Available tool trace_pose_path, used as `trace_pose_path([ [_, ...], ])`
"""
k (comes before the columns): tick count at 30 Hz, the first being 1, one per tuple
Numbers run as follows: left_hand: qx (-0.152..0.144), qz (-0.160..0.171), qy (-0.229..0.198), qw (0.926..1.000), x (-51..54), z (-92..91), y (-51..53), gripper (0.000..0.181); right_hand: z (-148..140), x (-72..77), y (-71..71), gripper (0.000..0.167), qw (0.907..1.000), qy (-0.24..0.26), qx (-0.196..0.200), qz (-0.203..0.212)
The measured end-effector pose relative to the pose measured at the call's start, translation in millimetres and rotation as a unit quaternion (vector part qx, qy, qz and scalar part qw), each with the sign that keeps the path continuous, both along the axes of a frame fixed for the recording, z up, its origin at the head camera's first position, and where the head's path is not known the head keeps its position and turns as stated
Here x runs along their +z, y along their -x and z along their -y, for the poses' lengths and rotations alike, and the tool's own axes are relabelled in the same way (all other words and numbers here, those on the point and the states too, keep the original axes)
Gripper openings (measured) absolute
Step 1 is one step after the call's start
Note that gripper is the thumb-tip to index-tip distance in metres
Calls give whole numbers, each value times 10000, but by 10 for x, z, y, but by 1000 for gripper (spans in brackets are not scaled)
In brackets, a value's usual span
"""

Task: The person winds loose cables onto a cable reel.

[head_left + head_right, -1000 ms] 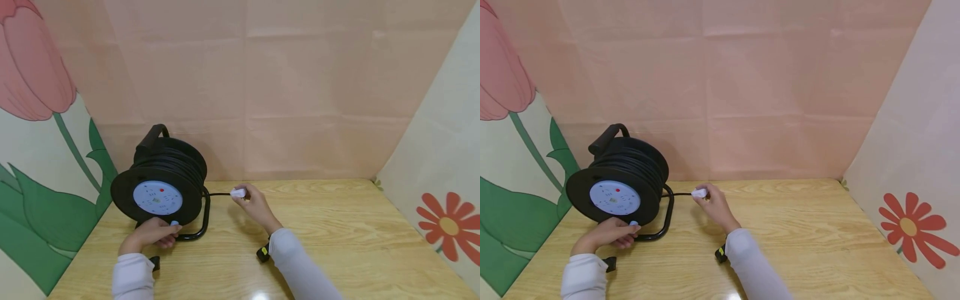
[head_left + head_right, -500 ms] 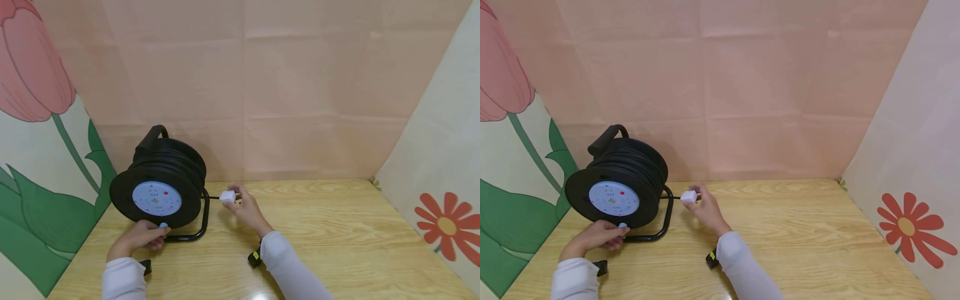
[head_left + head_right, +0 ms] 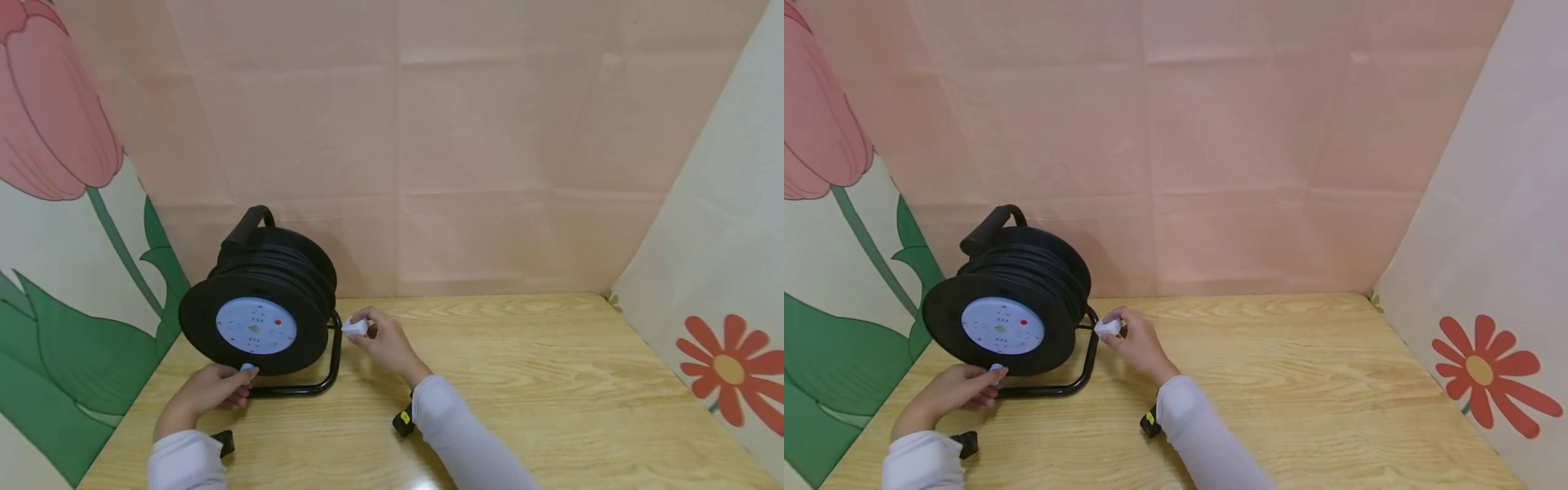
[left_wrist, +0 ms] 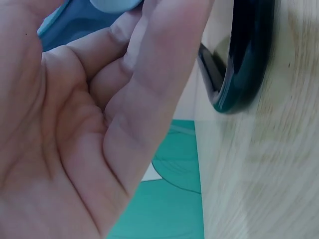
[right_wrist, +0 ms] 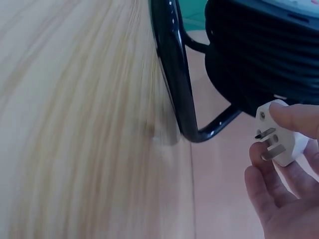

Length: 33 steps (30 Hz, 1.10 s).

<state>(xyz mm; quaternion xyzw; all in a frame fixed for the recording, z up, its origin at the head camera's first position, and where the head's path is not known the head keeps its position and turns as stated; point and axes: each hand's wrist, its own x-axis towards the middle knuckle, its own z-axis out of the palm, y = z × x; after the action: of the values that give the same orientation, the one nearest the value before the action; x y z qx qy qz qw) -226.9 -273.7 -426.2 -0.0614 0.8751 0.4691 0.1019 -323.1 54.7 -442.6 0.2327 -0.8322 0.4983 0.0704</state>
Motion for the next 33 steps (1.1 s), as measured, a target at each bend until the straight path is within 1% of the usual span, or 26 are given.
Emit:
trace_pose_path([
  [4,165,-176,112,9996,23,53,-37,55,70,-4,-29,26,9997,-32,183,126],
  [8,276,-281,329,9987,51,81,-67,56,107,-46,-47,29,9992,-55,295,273],
  [13,300,-424,740,9959,83,122,-82,56,147,-88,-58,34,9986,-106,249,454],
  [17,315,-439,992,9936,102,157,-88,58,190,-67,-77,35,9982,-66,226,546],
  [22,367,-477,1070,9924,126,192,-88,58,246,-39,-96,33,9969,89,352,697],
  [29,544,-678,1203,9889,161,253,-136,58,268,-129,-116,36,9908,447,703,1062],
  [33,619,-809,1232,9871,182,248,-156,57,276,-129,-133,33,9883,570,871,1114],
])
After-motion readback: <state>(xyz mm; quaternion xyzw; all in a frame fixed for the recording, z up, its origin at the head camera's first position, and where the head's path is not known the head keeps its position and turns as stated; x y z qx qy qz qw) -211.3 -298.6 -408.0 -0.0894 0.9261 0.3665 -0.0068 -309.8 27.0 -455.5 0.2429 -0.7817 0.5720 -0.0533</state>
